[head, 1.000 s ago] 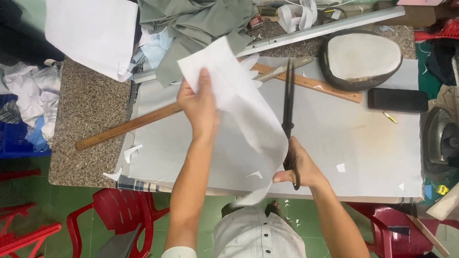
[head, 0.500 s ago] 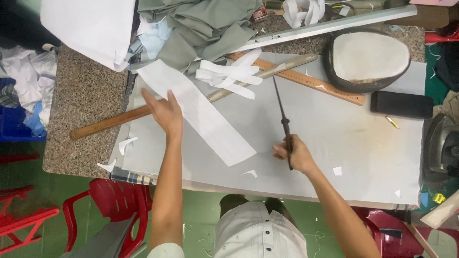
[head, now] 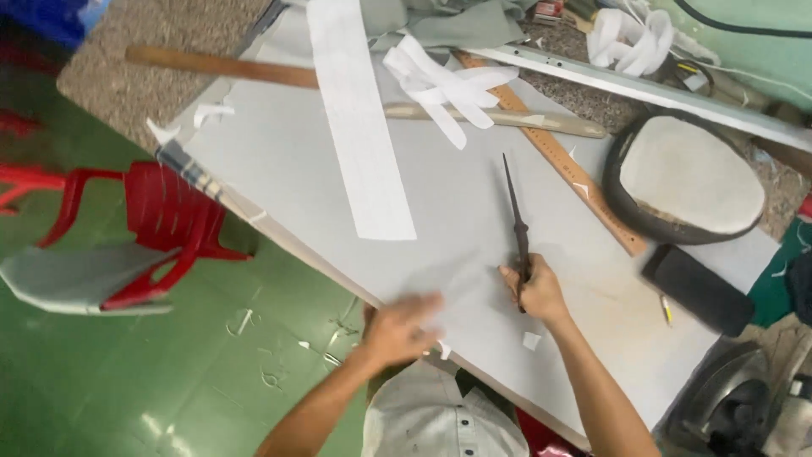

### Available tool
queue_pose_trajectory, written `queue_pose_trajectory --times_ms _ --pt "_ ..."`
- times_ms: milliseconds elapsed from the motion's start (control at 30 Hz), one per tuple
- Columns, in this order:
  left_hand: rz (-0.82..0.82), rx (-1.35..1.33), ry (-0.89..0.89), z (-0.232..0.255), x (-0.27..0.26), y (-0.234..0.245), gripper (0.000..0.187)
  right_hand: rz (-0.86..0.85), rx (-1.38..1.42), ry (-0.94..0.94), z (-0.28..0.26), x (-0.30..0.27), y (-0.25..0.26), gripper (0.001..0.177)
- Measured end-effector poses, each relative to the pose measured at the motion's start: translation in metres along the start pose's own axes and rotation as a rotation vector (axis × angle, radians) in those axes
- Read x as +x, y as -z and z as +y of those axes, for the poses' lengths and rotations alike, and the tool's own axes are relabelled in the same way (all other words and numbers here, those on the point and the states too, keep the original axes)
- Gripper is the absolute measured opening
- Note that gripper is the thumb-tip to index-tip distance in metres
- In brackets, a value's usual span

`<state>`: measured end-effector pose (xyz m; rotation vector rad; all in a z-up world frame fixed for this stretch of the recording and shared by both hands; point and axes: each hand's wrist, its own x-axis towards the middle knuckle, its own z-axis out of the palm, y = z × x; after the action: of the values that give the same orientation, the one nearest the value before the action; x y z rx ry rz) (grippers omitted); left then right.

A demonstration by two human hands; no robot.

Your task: The person uses shears to cut a white fabric strip into smaller pieces on a cluttered work table. They trim the edges of the fabric, cut along a marked line, and separate the pieces, with cut-offs accumulating on the table.

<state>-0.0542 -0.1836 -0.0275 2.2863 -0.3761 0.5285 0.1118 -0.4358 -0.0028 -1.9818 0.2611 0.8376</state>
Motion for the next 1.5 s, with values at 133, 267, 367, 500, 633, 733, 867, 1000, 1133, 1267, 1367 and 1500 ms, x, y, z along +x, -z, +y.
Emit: queue_pose_trajectory --times_ms 133,267,367,500,633,733,867,1000,1133,1267,1367,1500 --pt "-0.103 0.417 0.393 -0.078 0.047 0.000 0.086 -0.118 -0.064 -0.064 0.016 -0.028 0.012 0.041" --pt "-0.084 0.617 0.397 -0.069 0.039 -0.028 0.093 -0.314 -0.046 -0.011 0.062 -0.056 0.035 0.042" --pt "-0.173 0.574 0.432 -0.003 0.027 -0.052 0.101 -0.403 -0.083 0.014 0.101 -0.088 0.054 0.044" --pt "-0.154 0.222 0.379 0.070 -0.007 -0.090 0.097 -0.500 -0.018 -0.124 0.163 -0.134 0.085 0.067" --pt "0.187 0.237 0.384 0.066 -0.031 -0.078 0.070 -0.579 -0.115 -0.273 0.150 -0.180 0.105 0.084" --pt "0.603 -0.027 0.771 0.091 -0.042 -0.071 0.022 -0.891 -0.240 -0.058 0.186 -0.175 0.106 0.094" --pt "0.664 -0.887 1.364 0.119 -0.049 -0.091 0.024 -0.895 -0.233 -0.137 0.160 -0.158 0.075 0.074" --pt "0.629 -1.245 1.638 0.129 -0.025 -0.086 0.039 -0.827 -0.189 -0.124 0.152 -0.139 0.039 0.073" --pt "0.668 -1.251 1.687 0.117 -0.018 -0.085 0.042 -0.763 -0.113 -0.192 0.157 -0.146 0.030 0.073" --pt "0.603 -1.114 1.686 0.100 -0.024 -0.087 0.032 -0.816 -0.134 -0.084 0.154 -0.162 0.030 0.084" --pt "0.466 -1.017 1.715 0.093 -0.020 -0.084 0.023 -0.817 -0.215 0.174 0.144 -0.158 0.020 0.085" --pt "0.438 -0.990 1.733 0.091 -0.014 -0.079 0.022 -0.855 -0.005 0.023 0.165 -0.156 0.000 0.078"
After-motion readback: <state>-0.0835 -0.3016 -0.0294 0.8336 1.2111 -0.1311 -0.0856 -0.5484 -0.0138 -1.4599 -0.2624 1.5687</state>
